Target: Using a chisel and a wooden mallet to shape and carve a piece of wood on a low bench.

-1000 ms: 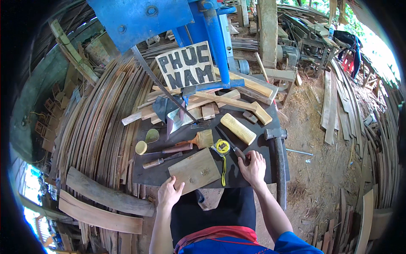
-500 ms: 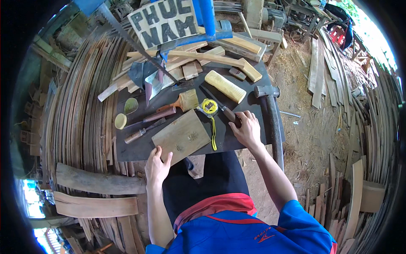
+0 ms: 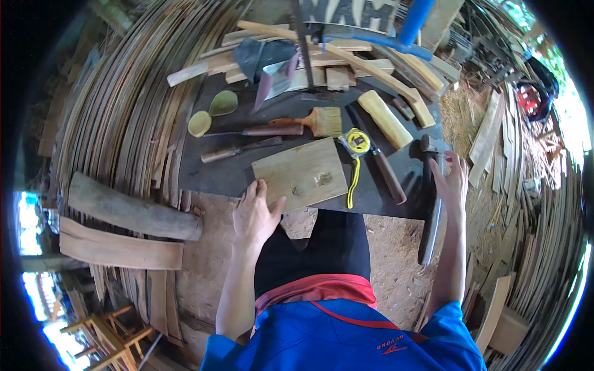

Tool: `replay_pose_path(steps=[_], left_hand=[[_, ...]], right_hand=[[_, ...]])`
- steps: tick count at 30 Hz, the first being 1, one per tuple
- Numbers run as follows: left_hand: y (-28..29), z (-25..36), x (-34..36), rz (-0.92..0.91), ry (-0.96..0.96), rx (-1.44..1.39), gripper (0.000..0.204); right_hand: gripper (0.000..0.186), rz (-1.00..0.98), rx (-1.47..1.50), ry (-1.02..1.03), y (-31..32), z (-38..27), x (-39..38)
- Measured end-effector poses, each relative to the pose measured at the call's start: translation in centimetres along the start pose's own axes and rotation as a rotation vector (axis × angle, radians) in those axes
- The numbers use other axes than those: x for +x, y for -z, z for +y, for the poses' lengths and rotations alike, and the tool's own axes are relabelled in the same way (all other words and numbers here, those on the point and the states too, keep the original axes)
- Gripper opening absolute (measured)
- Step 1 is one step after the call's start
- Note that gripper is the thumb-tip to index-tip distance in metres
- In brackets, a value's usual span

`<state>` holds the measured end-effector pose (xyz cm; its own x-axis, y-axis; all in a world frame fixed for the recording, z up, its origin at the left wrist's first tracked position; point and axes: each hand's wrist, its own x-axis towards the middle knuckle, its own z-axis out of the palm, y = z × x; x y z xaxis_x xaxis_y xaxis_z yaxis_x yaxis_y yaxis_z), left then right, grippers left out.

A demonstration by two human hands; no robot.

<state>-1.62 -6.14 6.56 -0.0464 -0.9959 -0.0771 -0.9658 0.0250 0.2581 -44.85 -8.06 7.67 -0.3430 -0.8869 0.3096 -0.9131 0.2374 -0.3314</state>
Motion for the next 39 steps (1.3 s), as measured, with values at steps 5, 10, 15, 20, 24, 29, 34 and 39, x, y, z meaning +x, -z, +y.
replay_pose_path(steps=[5,10,15,20,24,29,34,39], left_hand=[[0.0,-0.5,-0.1,0.012,0.034,-0.017,0.064],[-0.1,-1.1,0.1,0.005,-0.021,-0.020,0.065],[-0.7,-2.1,-0.6,0.043,-0.027,-0.041,0.066],[-2.3,-2.0,-0.5,0.173,-0.081,0.011,0.066],[-0.1,-2.4,-0.6,0.040,-0.038,-0.008,0.066],[-1.7,-2.2,0.4,0.122,-0.196,-0.035,0.068],[-2.1,-3.1,-0.8,0.191,-0.144,-0.079,0.064],[-1.3,-3.6,-1.1,0.126,-0.094,-0.165,0.066]], right_hand=[[0.045,0.051,0.023,0.355,-2.0,-4.8,-0.7],[0.038,-0.081,0.248,0.506,-4.9,-13.5,-0.5],[0.034,-0.253,0.347,0.733,-9.0,-22.0,0.9],[0.033,-0.395,0.456,0.919,-12.3,-30.6,0.4],[0.038,-0.475,0.211,1.066,-18.3,-39.5,-3.2],[0.033,-0.329,-0.032,1.060,-21.8,-40.7,-2.9],[0.035,-0.437,0.365,0.826,-12.2,-39.1,0.7],[0.033,-0.270,0.848,0.763,-3.2,-31.1,5.3]])
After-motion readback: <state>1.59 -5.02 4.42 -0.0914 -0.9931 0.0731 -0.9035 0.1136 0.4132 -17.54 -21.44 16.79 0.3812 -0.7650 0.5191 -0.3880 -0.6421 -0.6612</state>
